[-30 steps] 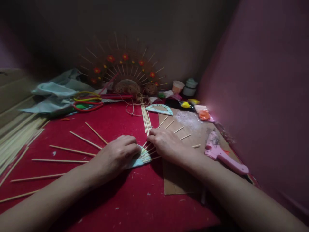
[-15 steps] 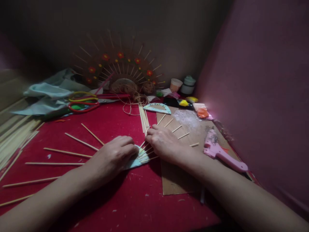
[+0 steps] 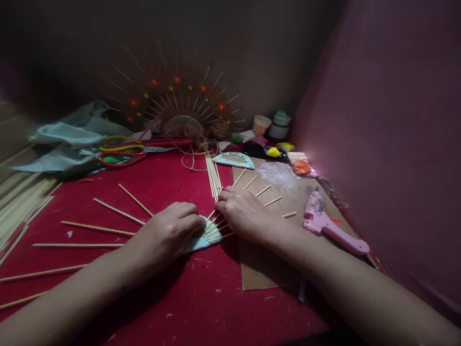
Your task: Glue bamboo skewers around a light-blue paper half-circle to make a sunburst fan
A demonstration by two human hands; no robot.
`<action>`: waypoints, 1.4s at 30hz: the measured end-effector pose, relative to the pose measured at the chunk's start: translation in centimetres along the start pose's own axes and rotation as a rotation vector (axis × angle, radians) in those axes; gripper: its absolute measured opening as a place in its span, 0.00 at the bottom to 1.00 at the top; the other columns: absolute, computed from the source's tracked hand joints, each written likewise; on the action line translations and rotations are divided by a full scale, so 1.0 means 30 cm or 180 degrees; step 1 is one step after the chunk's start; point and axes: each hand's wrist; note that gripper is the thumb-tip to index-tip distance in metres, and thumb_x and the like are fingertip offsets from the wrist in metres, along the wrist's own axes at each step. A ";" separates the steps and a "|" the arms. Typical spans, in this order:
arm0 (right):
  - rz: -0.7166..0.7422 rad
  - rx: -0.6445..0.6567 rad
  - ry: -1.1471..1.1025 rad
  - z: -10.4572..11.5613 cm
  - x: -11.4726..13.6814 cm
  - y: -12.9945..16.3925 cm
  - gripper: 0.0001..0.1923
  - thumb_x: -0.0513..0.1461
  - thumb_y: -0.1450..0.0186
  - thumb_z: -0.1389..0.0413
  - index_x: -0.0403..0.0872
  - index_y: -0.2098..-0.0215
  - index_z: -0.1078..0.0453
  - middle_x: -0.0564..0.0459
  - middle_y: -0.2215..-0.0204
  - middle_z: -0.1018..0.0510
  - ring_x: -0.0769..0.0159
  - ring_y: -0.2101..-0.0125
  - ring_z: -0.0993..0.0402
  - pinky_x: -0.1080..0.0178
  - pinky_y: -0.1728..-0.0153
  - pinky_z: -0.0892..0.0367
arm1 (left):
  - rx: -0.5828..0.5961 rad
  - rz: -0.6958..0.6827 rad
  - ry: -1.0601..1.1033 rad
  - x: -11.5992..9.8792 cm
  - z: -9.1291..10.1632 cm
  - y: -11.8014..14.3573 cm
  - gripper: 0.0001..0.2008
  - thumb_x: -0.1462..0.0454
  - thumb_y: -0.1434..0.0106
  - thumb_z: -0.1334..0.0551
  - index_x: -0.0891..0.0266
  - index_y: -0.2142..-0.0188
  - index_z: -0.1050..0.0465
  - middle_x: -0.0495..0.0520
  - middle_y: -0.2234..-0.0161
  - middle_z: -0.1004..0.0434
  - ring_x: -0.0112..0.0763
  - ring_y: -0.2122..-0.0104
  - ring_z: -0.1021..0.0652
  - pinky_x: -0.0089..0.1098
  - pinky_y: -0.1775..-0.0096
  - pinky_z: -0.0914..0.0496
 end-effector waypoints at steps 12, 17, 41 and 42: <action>0.0029 -0.0120 -0.0084 -0.011 -0.006 -0.002 0.09 0.32 0.33 0.45 0.38 0.66 0.22 0.43 0.65 0.20 0.62 0.64 0.34 0.60 0.68 0.46 | -0.0016 -0.0139 -0.0287 -0.017 0.013 -0.017 0.16 0.68 0.30 0.50 0.66 0.69 0.26 0.54 0.73 0.32 0.30 0.74 0.34 0.30 0.73 0.38; 0.0058 -0.0156 -0.0060 -0.015 -0.007 -0.002 0.10 0.32 0.32 0.46 0.38 0.65 0.22 0.43 0.65 0.20 0.61 0.64 0.34 0.60 0.67 0.45 | -0.0015 -0.0182 -0.0322 -0.013 0.010 -0.014 0.15 0.68 0.29 0.50 0.66 0.67 0.25 0.54 0.73 0.32 0.31 0.74 0.35 0.32 0.72 0.39; -0.0008 -0.0272 -0.0219 -0.037 -0.017 0.009 0.11 0.29 0.36 0.47 0.39 0.66 0.22 0.44 0.66 0.22 0.62 0.65 0.37 0.59 0.67 0.45 | 0.0030 -0.0025 -0.0289 -0.018 0.035 -0.016 0.14 0.65 0.29 0.47 0.65 0.65 0.23 0.55 0.71 0.27 0.30 0.72 0.30 0.31 0.69 0.37; -0.0017 -0.0272 -0.0205 -0.038 -0.017 0.008 0.10 0.29 0.36 0.47 0.39 0.66 0.22 0.43 0.66 0.22 0.62 0.65 0.37 0.59 0.68 0.45 | 0.0047 -0.0053 -0.0320 -0.018 0.032 -0.016 0.14 0.65 0.29 0.47 0.65 0.65 0.23 0.54 0.71 0.27 0.30 0.72 0.30 0.31 0.69 0.37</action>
Point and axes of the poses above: each hand's wrist, its own y-axis away from the middle knuckle, its own z-axis out of the back of the hand, x = y × z
